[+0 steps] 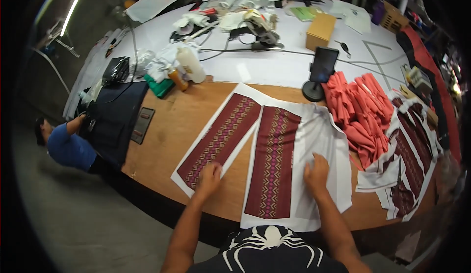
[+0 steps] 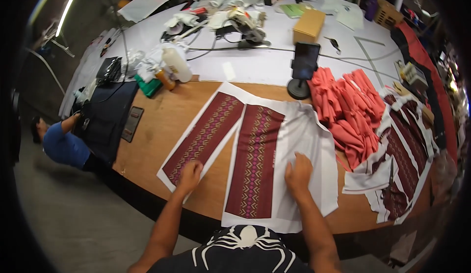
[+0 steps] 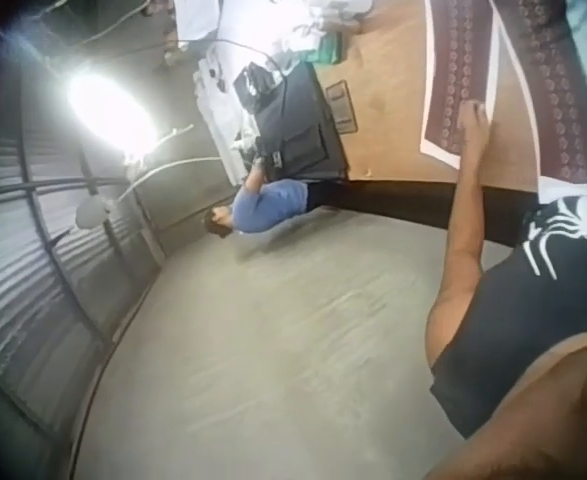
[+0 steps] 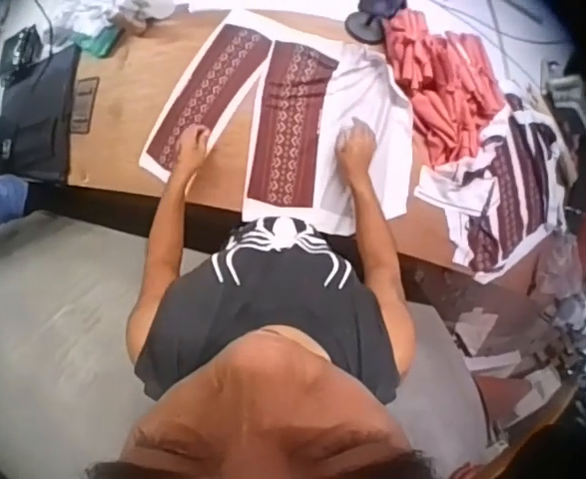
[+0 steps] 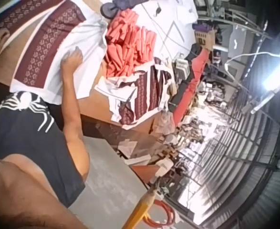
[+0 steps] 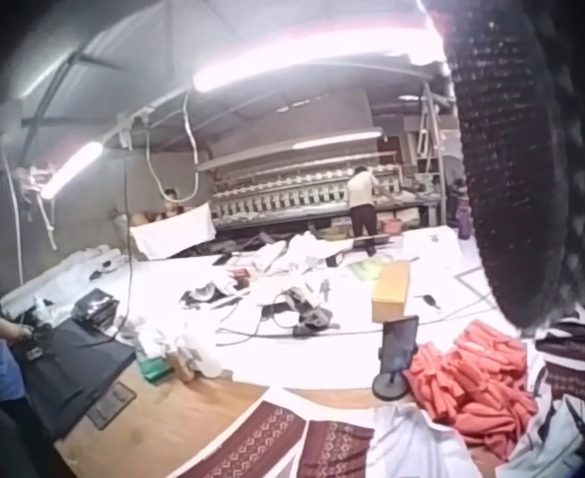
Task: Cutting patterned fabric along lines using scissors on a large work table in a garment production area.
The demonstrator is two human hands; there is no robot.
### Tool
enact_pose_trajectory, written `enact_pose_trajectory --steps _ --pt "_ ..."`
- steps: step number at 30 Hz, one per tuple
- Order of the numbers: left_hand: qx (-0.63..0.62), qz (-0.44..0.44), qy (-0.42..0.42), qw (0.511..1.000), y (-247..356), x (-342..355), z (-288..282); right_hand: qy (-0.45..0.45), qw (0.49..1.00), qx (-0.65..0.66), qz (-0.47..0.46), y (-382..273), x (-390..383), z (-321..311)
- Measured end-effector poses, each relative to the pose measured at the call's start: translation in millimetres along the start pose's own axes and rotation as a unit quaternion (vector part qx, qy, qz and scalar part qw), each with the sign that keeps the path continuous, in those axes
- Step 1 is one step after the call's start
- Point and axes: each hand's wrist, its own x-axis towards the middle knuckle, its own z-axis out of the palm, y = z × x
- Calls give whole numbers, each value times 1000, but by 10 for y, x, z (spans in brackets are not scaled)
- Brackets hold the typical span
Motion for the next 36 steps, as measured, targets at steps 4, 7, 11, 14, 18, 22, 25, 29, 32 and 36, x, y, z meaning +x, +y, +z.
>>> enact_pose_trajectory --steps 4,7,11,14,18,22,25,29,32,36 --pt "136 -70 122 981 -682 940 -386 -37 997 17 72 -181 -366 -206" --pt "183 -112 75 974 -834 1164 -391 -15 994 -44 97 -148 -552 -333" --pt "138 -110 18 984 -870 1265 -354 -10 991 -65 119 -269 -708 -424" --pt "171 -90 30 981 -842 1290 -252 -26 987 -77 139 -353 -770 -416" --pt "172 -127 109 971 -1545 1295 -548 -15 992 -75 102 -602 -715 -199" --pt "204 -157 114 960 -1630 1158 -902 -6 990 -103 98 -595 -795 -253" --pt "284 -160 130 936 -1380 1127 -929 2 985 -120 123 -471 -925 -466" --pt "197 52 173 964 -1214 1622 -519 2 977 -119 179 -297 -1092 -728" --pt "-36 116 35 992 -388 2269 242 0 972 -110 207 -268 -1084 -841" --pt "-106 14 -90 990 236 2870 1189 28 961 -159 226 -211 -1101 -869"
